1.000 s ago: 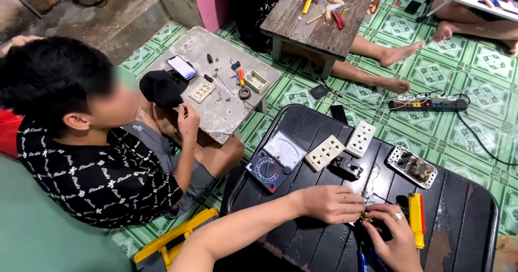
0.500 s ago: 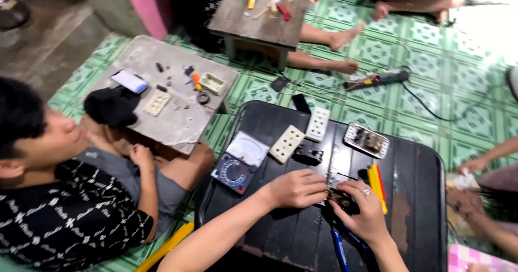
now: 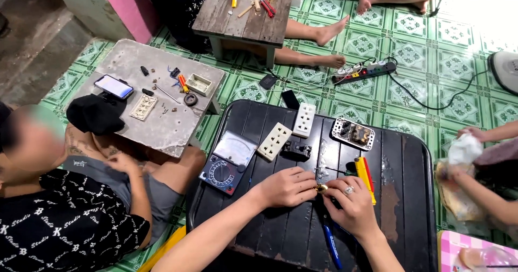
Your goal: Securing wires and internal components of an electrical box using hand tools.
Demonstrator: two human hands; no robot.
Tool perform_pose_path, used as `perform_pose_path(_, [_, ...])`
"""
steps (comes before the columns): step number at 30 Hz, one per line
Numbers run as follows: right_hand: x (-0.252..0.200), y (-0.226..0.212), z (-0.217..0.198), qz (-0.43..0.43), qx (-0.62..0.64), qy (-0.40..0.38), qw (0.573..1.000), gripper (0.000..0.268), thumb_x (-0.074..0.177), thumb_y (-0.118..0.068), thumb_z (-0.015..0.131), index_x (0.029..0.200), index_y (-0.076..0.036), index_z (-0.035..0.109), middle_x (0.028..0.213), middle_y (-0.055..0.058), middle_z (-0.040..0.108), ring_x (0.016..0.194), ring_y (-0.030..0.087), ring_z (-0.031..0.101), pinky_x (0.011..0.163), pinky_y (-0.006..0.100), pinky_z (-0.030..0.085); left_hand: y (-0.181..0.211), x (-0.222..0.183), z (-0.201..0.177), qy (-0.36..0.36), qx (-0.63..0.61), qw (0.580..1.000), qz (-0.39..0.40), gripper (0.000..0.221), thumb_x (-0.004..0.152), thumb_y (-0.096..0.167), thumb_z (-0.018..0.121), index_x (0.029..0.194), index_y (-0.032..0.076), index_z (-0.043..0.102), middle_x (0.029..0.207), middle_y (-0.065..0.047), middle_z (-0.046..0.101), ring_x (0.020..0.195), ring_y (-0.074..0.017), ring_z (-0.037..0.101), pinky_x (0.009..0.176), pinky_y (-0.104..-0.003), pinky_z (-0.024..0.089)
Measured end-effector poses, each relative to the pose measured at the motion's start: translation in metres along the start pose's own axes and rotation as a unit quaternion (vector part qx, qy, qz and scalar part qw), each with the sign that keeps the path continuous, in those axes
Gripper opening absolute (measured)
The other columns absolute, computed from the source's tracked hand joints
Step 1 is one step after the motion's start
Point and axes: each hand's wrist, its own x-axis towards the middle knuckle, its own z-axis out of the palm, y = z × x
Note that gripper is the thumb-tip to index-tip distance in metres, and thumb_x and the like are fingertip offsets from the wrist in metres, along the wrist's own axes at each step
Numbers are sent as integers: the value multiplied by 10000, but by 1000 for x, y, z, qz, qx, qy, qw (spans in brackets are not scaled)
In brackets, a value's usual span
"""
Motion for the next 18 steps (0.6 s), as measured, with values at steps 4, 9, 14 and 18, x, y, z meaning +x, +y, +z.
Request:
perform_pose_path(4, [3, -5, -2, 19, 0, 4, 1000, 103, 826, -72, 781, 849, -81, 681, 908, 41, 724, 817, 257, 665, 756, 399, 521, 1, 4, -3, -2, 9, 1000, 7, 213, 1063, -12, 563, 856, -2, 613, 883, -142, 628, 879, -286, 621, 728, -354, 476])
perform_pose_path(9, [10, -10, -6, -26, -58, 1, 998, 66, 880, -57, 714, 832, -68, 669, 908, 55, 721, 775, 263, 654, 715, 381, 497, 0, -1, 2, 0, 9, 1000, 5, 197, 1063, 12, 578, 875, -17, 631, 918, -156, 648, 910, -303, 626, 727, -368, 477])
perform_pose_path(14, [6, -7, -7, -10, -39, 5, 999, 106, 872, -96, 767, 845, -88, 665, 922, 33, 739, 820, 246, 673, 748, 378, 521, -3, -2, 2, 4, -1, 1000, 2, 127, 1042, -3, 617, 930, -33, 668, 953, -175, 689, 925, -319, 653, 761, -387, 525])
perform_pose_path(18, [5, -8, -7, 32, 6, -20, 999, 103, 859, -132, 792, 862, -106, 693, 923, 23, 747, 864, 250, 674, 769, 395, 535, -2, 3, -3, 6, 6, 1000, 10, 162, 1060, 23, 600, 906, -4, 642, 942, -151, 669, 904, -288, 646, 733, -370, 505])
